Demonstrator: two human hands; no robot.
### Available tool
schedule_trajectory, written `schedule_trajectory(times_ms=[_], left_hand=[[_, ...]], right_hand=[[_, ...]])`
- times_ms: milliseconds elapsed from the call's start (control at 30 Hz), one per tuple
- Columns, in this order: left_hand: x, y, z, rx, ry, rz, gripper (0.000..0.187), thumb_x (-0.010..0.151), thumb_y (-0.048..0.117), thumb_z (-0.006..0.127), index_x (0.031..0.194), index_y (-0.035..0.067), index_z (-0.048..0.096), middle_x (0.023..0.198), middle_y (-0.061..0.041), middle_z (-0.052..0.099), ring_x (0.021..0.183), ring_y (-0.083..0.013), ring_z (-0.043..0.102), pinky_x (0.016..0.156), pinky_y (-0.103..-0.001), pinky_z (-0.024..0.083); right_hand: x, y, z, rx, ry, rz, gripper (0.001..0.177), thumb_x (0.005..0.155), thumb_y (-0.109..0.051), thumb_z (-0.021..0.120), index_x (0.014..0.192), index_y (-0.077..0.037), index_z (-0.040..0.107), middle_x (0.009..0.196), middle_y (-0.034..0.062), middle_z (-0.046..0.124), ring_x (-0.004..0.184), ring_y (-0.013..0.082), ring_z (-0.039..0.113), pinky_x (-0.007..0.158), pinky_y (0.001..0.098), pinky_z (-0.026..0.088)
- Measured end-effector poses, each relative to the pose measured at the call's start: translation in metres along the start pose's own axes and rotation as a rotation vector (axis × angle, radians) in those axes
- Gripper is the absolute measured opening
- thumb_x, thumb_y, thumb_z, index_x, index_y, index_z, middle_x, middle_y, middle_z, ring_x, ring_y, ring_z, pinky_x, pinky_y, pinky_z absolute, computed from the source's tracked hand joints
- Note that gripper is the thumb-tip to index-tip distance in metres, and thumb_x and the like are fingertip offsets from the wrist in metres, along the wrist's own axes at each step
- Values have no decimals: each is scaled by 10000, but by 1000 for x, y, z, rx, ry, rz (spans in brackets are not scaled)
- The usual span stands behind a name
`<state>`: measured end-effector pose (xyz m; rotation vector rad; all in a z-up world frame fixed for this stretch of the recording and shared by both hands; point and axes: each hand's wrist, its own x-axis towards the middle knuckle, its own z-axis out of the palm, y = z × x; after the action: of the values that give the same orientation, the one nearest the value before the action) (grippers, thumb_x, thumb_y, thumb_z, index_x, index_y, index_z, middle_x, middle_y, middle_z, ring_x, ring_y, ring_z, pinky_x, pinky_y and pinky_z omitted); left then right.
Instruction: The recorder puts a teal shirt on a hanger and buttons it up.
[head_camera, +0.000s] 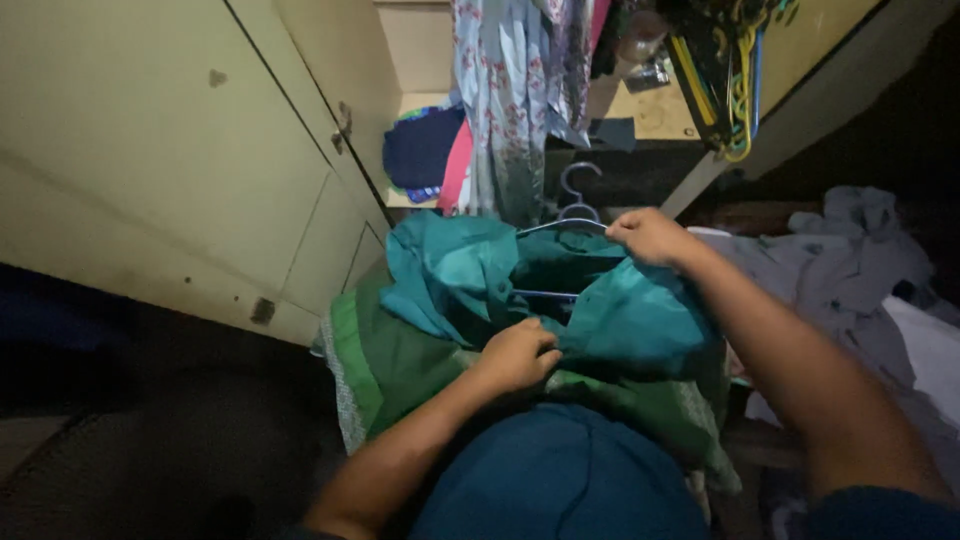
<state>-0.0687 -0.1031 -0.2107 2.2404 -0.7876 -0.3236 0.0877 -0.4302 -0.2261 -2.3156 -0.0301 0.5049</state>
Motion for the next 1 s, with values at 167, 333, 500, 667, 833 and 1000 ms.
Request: schedule_trajectory(times_ms=[167,333,500,667,833,1000], left_hand=[[-1,-12,17,-103,-107,33,250,879,302,697,930,60,737,954,-175,680,933,-387,652,791,-486,515],[-4,-11,15,-234,-185,-65,283,886,306,703,883,24,722,825,-189,706,771,-361,696,688,-460,524],[-3,-25,16,-290,-146,-105,273,868,308,725,936,45,738,854,-166,729,773,-300,712,688,-418,538],[-3,-43,24,-274,-160,-163,288,883,328,737,981,58,749,836,-165,723,756,-259,703,687,-401,531],[-5,-46,27,-407,-175,-241,289,894,322,734,970,44,745,822,-121,740,752,-196,679,679,-378,532],[-6,-51,29,-406,-160,-207,286,897,315,744,998,48,740,824,-103,724,749,-158,657,689,-355,524]], right_hand=[[-3,31,32,-117,23,-107,321,964,-343,635,1041,-58,761,865,111,750,796,186,680,750,380,545],[-14,23,59,-115,-73,-44,316,967,-354,633,1011,-65,753,875,141,750,825,266,703,761,417,547],[3,44,106,-172,-48,-113,313,946,-357,638,1022,-80,764,946,146,755,881,317,712,793,445,548],[-8,18,125,-296,17,-134,287,928,-324,648,1023,-78,762,1000,181,737,941,405,682,832,503,536],[-20,-11,125,-454,154,-207,288,901,-311,692,1000,-43,732,1027,206,695,992,423,649,871,524,522],[-37,-52,110,-486,274,-239,302,893,-318,699,1068,-74,729,1090,172,673,1071,395,610,902,512,495]])
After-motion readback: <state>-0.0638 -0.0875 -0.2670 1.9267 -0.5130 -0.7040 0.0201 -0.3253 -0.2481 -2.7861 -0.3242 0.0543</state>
